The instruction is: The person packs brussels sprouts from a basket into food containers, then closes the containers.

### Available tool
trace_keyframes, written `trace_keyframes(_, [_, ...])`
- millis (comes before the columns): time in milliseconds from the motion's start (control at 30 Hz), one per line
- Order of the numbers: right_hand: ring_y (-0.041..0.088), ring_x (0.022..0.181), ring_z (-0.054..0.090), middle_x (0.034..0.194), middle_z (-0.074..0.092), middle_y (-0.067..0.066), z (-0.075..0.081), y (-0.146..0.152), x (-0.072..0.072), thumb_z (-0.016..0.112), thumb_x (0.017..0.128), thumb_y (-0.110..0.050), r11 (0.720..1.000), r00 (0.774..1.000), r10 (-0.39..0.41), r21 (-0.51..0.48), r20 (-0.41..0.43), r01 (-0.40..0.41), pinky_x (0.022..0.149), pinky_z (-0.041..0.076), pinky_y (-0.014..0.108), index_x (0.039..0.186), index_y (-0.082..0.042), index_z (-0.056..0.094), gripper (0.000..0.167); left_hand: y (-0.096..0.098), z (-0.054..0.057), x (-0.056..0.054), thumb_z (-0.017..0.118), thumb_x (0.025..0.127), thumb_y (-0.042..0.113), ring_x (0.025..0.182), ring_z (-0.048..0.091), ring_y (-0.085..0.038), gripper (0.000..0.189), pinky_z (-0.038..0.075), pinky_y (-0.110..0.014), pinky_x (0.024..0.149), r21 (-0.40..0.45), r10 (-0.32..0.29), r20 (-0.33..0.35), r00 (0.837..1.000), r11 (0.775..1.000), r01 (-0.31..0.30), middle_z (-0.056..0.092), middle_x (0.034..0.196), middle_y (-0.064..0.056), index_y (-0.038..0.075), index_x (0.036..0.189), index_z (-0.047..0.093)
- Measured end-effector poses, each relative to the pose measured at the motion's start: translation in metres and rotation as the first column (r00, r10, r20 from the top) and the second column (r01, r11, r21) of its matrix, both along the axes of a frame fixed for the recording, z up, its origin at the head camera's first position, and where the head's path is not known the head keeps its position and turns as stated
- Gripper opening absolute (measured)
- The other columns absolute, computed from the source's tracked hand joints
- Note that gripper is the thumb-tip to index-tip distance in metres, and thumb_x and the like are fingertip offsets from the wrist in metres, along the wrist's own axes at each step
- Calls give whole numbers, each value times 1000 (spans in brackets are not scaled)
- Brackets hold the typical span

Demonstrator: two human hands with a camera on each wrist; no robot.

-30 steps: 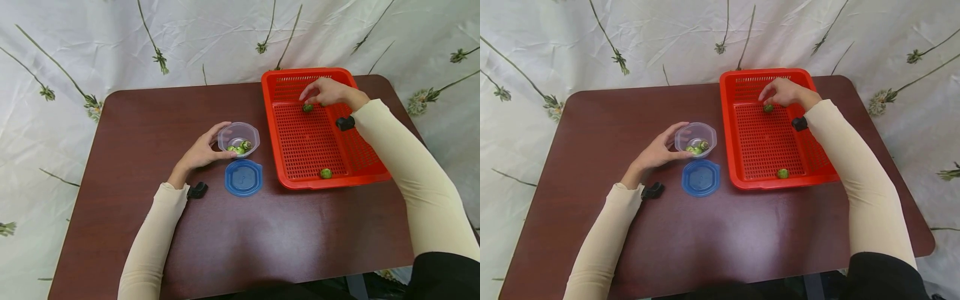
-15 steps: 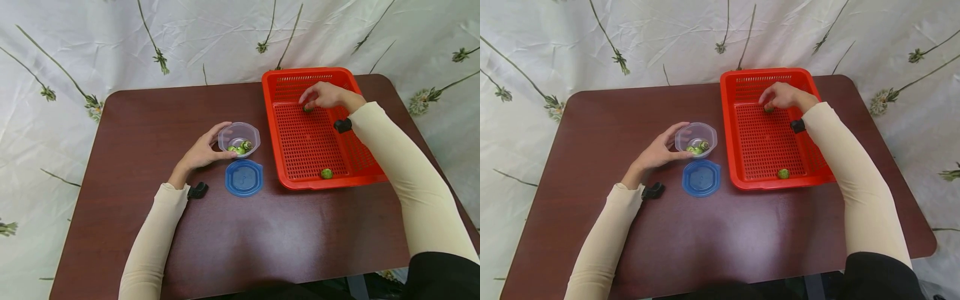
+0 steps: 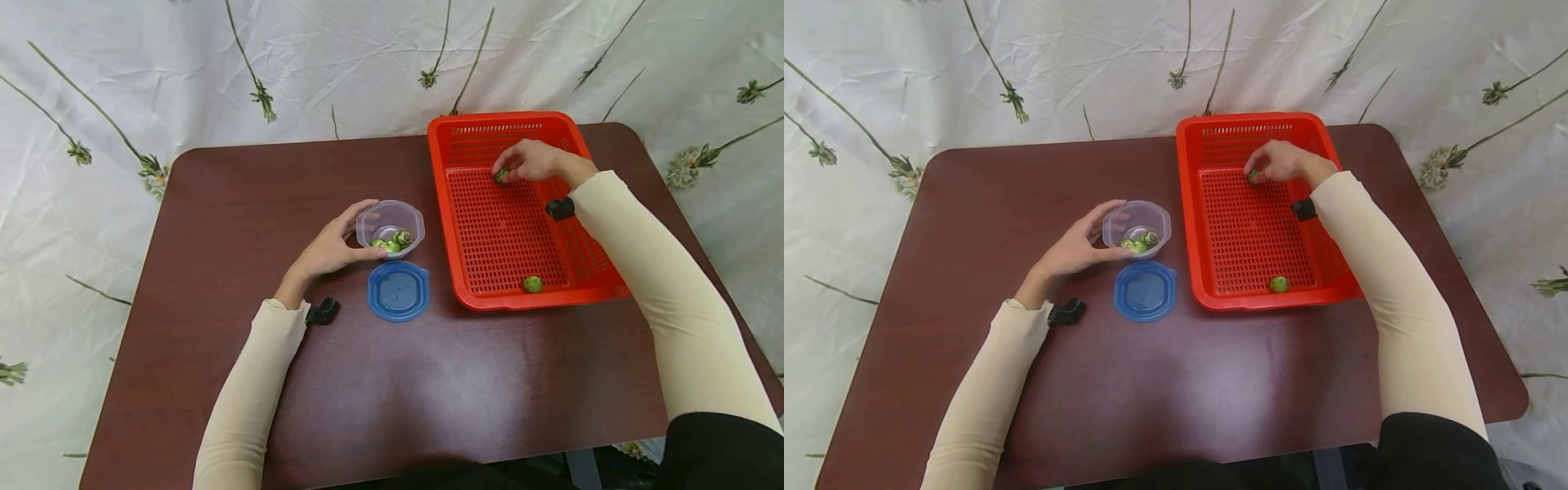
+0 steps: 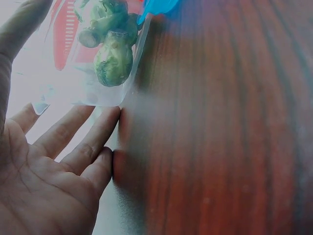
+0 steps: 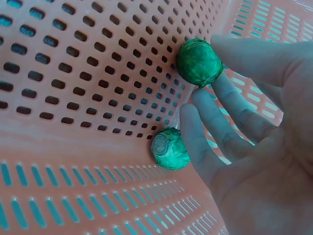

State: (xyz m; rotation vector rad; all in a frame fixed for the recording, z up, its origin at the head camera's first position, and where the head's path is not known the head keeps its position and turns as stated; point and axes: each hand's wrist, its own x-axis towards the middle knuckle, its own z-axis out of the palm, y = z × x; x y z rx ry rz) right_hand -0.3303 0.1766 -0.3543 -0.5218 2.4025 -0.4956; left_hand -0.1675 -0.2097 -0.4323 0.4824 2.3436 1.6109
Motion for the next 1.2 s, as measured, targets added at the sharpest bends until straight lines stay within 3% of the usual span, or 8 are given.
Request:
trace_keyframes(433, [42,134,47,147,46,24,-5,1,-1,53,103,-9,1000,1000,-9,-1,14,9,106,41,53,135,0,56,33,0,4,2,85,82,20,138,49,-23,86,34,-47,116,9,-6,8,1000,1000,6,50,147,-5,28,153,37])
trace_keyframes(833, [43,132,46,145,47,26,-8,-1,-1,52,101,-6,999,1000,16,34,-24,-16,106,40,55,133,0,58,33,0,2,1,85,82,20,138,49,-23,86,34,-48,116,4,-8,-1,1000,1000,8,51,147,-6,27,153,37])
trace_keyframes(1200, [44,135,46,145,48,25,-11,-2,-1,52,101,-4,999,999,-12,41,-36,14,107,40,55,131,0,59,31,0,2,0,84,83,20,138,48,-23,84,33,-48,116,6,-8,10,1000,1000,8,50,147,-6,28,152,37])
